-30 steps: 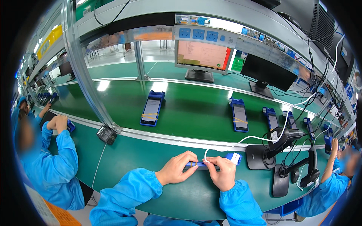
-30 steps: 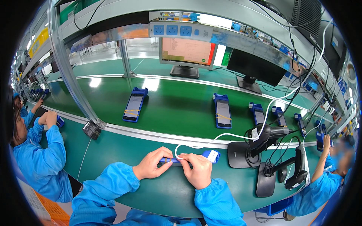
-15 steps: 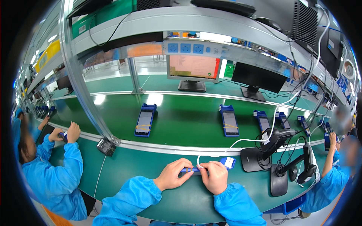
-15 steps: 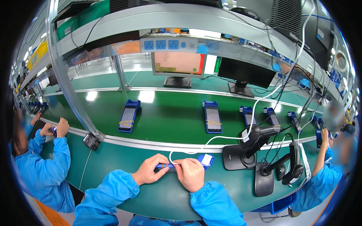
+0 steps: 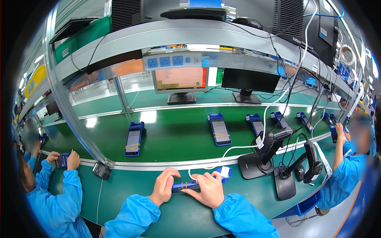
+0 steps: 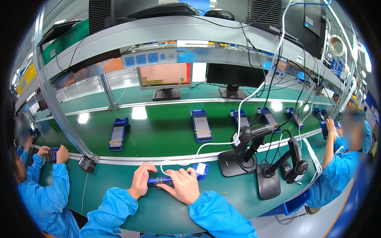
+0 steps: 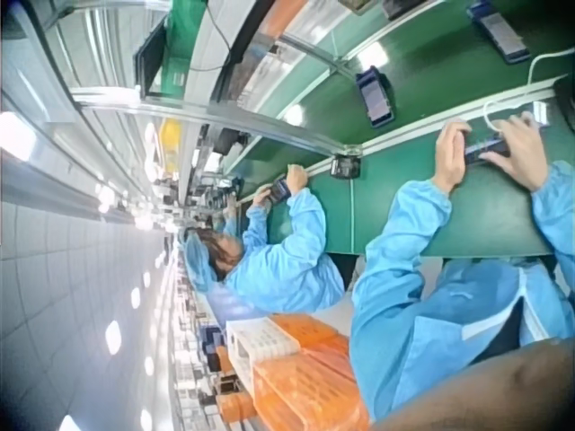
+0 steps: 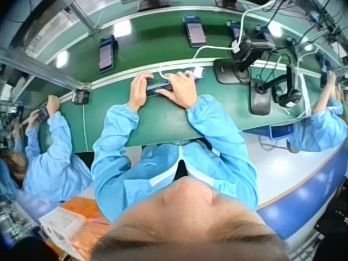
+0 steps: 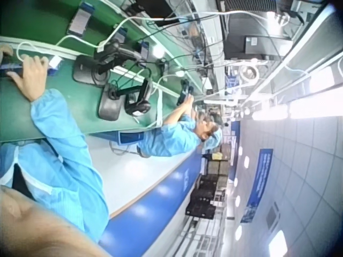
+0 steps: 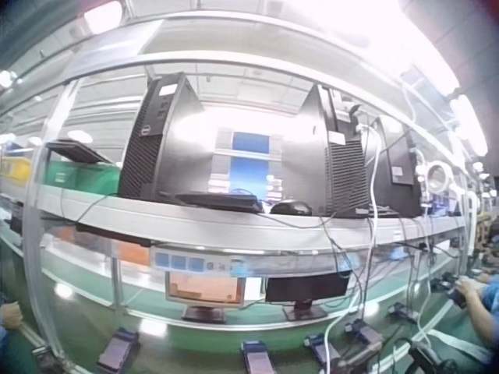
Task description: Assembling and testing industrial handheld devices on a production line.
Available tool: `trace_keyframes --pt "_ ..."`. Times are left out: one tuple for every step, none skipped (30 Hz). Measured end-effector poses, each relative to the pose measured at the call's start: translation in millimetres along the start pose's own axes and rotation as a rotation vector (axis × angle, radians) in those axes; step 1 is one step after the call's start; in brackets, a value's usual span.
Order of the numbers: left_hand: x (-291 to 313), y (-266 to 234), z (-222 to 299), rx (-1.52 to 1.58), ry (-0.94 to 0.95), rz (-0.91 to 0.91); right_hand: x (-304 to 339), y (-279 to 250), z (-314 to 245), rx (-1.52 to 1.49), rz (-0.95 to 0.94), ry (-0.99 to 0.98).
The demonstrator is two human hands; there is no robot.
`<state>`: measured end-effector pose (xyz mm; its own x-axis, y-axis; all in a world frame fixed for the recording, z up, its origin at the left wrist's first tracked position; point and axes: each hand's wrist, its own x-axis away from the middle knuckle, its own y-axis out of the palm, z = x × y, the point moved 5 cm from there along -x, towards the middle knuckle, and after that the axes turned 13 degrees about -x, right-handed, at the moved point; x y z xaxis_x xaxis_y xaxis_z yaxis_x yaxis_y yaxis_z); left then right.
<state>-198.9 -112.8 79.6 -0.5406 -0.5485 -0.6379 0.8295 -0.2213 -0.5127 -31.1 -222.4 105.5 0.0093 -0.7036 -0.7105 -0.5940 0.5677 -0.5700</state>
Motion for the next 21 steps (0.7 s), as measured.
trace_keyframes --pt "-0.7 -0.4 -0.9 0.005 0.006 -0.010 -0.1 -0.3 0.8 -0.012 -0.002 0.010" --pt "-1.5 -2.6 -3.7 -0.006 -0.031 0.018 0.3 -0.1 3.8 -0.006 0.005 0.020" --pt "-2.4 -5.4 -6.6 -0.018 -0.066 0.046 -0.1 0.5 6.0 -0.028 0.014 -0.011" --pt "-1.4 -5.2 -13.0 -0.003 -0.098 0.061 -0.4 -0.2 7.6 -0.050 0.024 -0.041" --pt "-1.1 -5.1 -14.2 0.002 -0.092 0.050 -0.2 -2.2 10.7 -0.044 0.032 -0.032" --pt "-0.6 -5.9 -16.5 -0.006 -0.118 0.065 -0.5 -4.8 12.8 -0.042 0.033 -0.040" --pt "-0.8 -5.7 -18.4 -0.013 -0.144 0.081 -0.6 -7.3 15.6 -0.042 0.033 -0.049" --pt "-1.5 -4.7 -18.6 0.002 -0.153 0.091 -0.2 -9.7 21.0 -0.033 0.042 -0.053" --pt "-1.9 -3.8 -18.4 0.004 -0.153 0.083 -2.1 -14.6 24.1 -0.012 0.052 -0.068" --pt "-2.1 -3.5 -18.3 -0.005 -0.148 0.084 -4.6 -19.3 28.1 -0.002 0.077 -0.078" --pt "-2.4 -3.3 -18.0 -0.014 -0.144 0.085 -6.4 -24.1 32.0 0.008 0.100 -0.088" --pt "-2.5 -3.6 -17.3 -0.015 -0.146 0.081 -7.0 -28.4 37.5 0.020 0.087 -0.069" --pt "-2.8 -4.2 -16.0 -0.019 -0.146 0.076 -8.7 -32.9 41.0 0.048 0.092 -0.067" --pt "-2.6 -4.7 -15.3 -0.023 -0.147 0.072 -11.2 -36.8 44.6 0.057 0.106 -0.058" --pt "-2.7 -4.6 -15.3 -0.022 -0.148 0.070 -12.0 -40.6 48.2 0.068 0.122 -0.050" --pt "-2.6 -4.9 -15.6 -0.019 -0.151 0.074 -9.7 -41.6 56.3 0.080 0.091 0.017" --pt "-2.5 -5.2 -15.9 -0.016 -0.155 0.079 -9.5 -44.4 60.7 0.110 0.096 0.044" --pt "-2.9 -4.6 -15.4 -0.013 -0.155 0.077 -9.1 -47.0 66.2 0.133 0.105 0.051" --pt "-3.4 -4.1 -14.5 -0.010 -0.159 0.075 -9.4 -49.8 71.2 0.157 0.114 0.059" --pt "-4.0 -3.6 -14.2 -0.008 -0.163 0.073 -9.4 -53.4 74.3 0.157 0.128 0.052" --pt "-3.8 -3.5 -14.7 -0.008 -0.164 0.073 -9.5 -55.0 76.2 0.156 0.128 0.053"
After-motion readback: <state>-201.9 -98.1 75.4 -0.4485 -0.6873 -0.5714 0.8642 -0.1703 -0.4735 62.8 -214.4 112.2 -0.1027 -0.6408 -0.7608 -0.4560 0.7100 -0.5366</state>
